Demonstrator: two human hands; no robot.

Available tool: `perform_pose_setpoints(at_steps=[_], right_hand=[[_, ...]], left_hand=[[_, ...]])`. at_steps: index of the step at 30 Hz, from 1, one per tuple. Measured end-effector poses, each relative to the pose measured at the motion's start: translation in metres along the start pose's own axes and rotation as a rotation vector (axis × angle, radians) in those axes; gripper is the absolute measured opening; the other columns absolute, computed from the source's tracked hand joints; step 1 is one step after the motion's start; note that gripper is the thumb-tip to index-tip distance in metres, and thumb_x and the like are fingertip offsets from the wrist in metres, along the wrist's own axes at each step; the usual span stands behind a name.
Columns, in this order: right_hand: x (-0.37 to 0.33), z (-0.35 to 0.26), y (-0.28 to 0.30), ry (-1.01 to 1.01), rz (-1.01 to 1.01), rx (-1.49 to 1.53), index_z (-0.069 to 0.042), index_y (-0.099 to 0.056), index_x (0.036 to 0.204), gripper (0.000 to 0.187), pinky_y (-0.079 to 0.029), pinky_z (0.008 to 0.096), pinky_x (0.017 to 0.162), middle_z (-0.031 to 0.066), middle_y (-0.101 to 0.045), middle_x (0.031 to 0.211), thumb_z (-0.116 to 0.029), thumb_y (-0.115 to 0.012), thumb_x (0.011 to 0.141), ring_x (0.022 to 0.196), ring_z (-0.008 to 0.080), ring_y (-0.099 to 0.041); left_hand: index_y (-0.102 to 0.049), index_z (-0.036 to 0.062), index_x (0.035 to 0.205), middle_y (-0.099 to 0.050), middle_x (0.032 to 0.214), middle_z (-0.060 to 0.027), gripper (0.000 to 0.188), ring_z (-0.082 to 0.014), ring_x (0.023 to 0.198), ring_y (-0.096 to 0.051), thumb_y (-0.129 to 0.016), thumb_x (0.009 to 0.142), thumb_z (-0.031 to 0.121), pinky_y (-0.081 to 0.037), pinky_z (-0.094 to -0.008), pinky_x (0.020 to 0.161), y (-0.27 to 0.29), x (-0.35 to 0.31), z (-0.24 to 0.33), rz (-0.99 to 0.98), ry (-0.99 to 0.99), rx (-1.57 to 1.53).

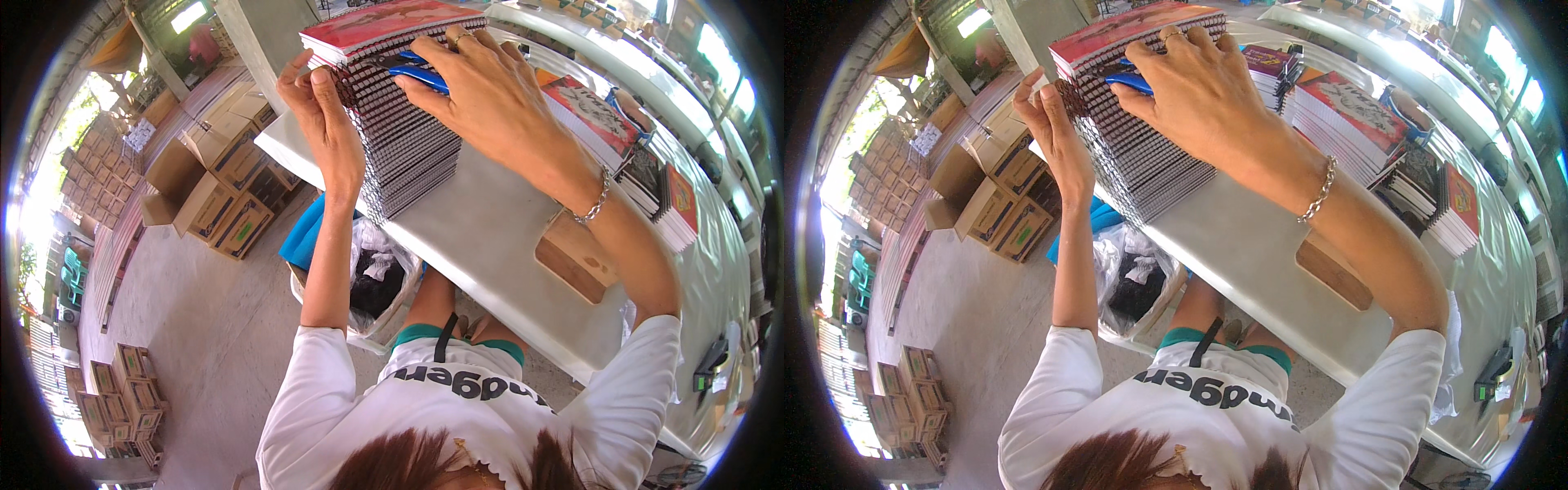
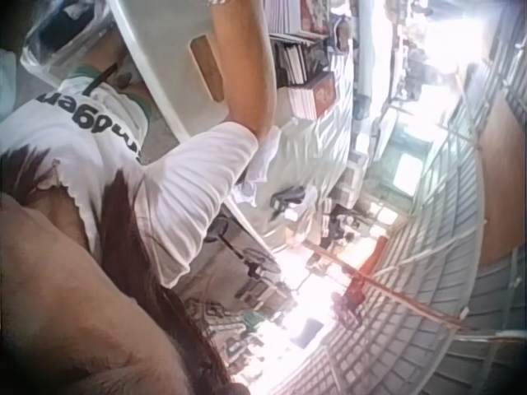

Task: The person uses blue-handled snips to cut the excess ends of spiral bindings on a stack of notebooks, then places the notebooks onto another pile.

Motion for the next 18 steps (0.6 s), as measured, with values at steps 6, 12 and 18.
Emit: perform_pose_setpoints(at_steps=[6,12,18], right_hand=[[0.001,-0.003,-0.009,-0.002,0.021,0.032,-0.006,-0.065,0.109,0.037,-0.047,0.0469,0.085,0.0173,-0.063,0.101,-0.037,-0.064,0.088,0.093,0.0355,-0.062],[0.009,-0.005,-0.011,0.035,0.012,0.094,-0.005,-0.064,0.103,0.034,-0.051,0.0467,0.071,0.0177,-0.066,0.084,-0.036,-0.064,0.089,0.079,0.0370,-0.065],[0.012,-0.007,-0.012,-0.017,-0.144,0.135,-0.007,-0.064,0.081,0.033,-0.051,0.0429,0.049,0.0128,-0.064,0.059,-0.039,-0.060,0.091,0.057,0.0318,-0.067]], left_hand=[[-0.053,0.0050,0.120,-0.052,0.103,-0.0042,0.043,-0.0102,0.091,-0.046,-0.035,0.105,0.042,-0.038,-0.0271,0.085,0.003,0.001,-0.007,-0.071,-0.077,0.172],[-0.053,0.0037,0.115,-0.050,0.089,0.0000,0.037,-0.0065,0.075,-0.042,-0.039,0.105,0.037,-0.039,-0.0235,0.068,0.006,-0.004,-0.017,-0.085,-0.045,0.278],[-0.051,-0.0013,0.103,-0.050,0.084,-0.0070,0.033,-0.0127,0.071,-0.043,-0.044,0.104,0.031,-0.039,-0.0286,0.066,0.003,-0.005,-0.016,-0.053,-0.052,0.232]])
Point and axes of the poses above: each hand's wrist, its own x-axis towards the middle knuckle, its own y-axis out of the back of the hand, z = x × y, the point moved 1 cm from there along x, towards the middle knuckle
